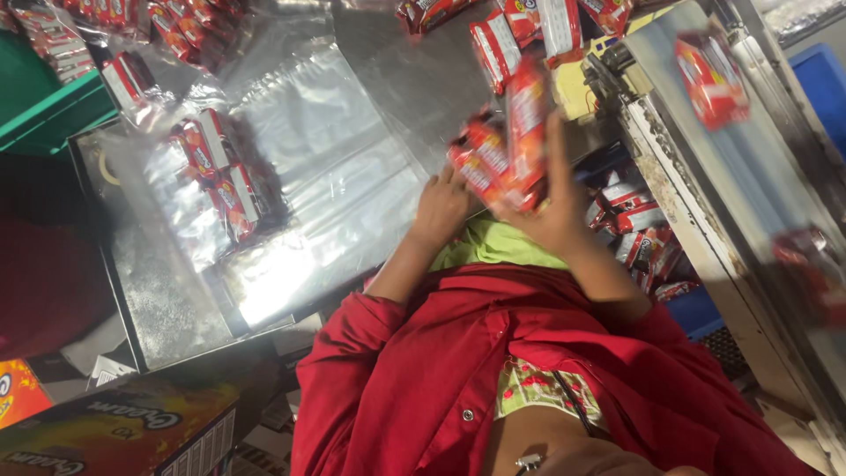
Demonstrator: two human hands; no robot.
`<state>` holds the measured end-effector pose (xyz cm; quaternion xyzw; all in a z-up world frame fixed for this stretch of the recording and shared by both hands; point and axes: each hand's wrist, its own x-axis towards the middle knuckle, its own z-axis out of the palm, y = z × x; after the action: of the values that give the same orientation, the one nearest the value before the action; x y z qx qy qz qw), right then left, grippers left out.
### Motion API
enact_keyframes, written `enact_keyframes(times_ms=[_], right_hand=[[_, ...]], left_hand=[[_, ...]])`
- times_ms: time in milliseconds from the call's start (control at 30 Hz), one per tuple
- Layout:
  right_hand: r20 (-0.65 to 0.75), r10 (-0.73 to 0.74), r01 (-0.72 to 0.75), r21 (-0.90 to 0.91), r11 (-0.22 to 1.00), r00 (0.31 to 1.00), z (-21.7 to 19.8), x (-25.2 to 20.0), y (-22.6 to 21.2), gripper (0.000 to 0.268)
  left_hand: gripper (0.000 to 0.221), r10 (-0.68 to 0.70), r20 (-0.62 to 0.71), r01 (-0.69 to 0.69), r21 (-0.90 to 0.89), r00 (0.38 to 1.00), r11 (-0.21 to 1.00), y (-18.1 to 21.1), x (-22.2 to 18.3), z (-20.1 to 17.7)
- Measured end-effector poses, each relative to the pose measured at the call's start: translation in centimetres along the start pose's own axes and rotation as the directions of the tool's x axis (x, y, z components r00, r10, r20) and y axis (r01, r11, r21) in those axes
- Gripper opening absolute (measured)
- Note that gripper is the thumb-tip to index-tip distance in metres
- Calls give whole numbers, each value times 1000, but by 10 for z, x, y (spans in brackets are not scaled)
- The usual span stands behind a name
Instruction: The person places small red snack packets into clear plastic bags on a metal table. They then move the filled bags to the side. The process is repeated continuously.
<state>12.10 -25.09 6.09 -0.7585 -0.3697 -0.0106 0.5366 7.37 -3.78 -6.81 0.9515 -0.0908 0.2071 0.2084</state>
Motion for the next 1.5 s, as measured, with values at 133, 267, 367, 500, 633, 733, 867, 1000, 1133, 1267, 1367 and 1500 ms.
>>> enact_keyframes(times_ms=[133,267,367,500,633,733,867,1000,1133,1267,1367,1500], right_hand=[[59,-70,83,-249,965,996,52,-2,9,96],[238,38,74,-443,894,971,71,1,22,87],[390,106,174,-616,768,915,84,6,25,86],[440,-175,458,-700,548,881,96,25,43,53],[342,513,-541,-18,841,787,106,38,73,80],[261,624,-525,803,283,736,110,39,93,56],[256,564,-486,820,304,785,115,19,104,51],[349,451,-559,649,516,822,101,20,107,55],[255,621,-498,829,255,741,76,25,108,51],[258,609,-514,807,292,750,74,25,98,51],[279,501,-548,638,541,819,83,20,89,57],[217,483,-498,637,589,848,79,14,86,54]], left_hand=[[29,-409,22,362,-512,912,779,-43,-3,7],[19,-538,193,533,-599,821,598,-70,4,-46],[20,-687,164,567,-713,708,413,-50,17,-96],[17,-483,11,443,-421,875,792,15,30,-116],[32,-519,-98,462,-337,849,820,27,16,-142],[13,-604,-219,482,-425,766,766,19,3,-158],[26,-162,-398,55,-266,903,962,25,-2,-138],[35,-197,-228,157,-180,954,971,6,11,-110],[17,-390,-38,367,-262,920,893,-3,4,-103],[18,-351,-175,283,-325,920,902,21,0,-111],[33,-142,-362,128,-62,921,990,24,11,-117],[20,-234,-58,234,-15,970,972,14,14,-120]])
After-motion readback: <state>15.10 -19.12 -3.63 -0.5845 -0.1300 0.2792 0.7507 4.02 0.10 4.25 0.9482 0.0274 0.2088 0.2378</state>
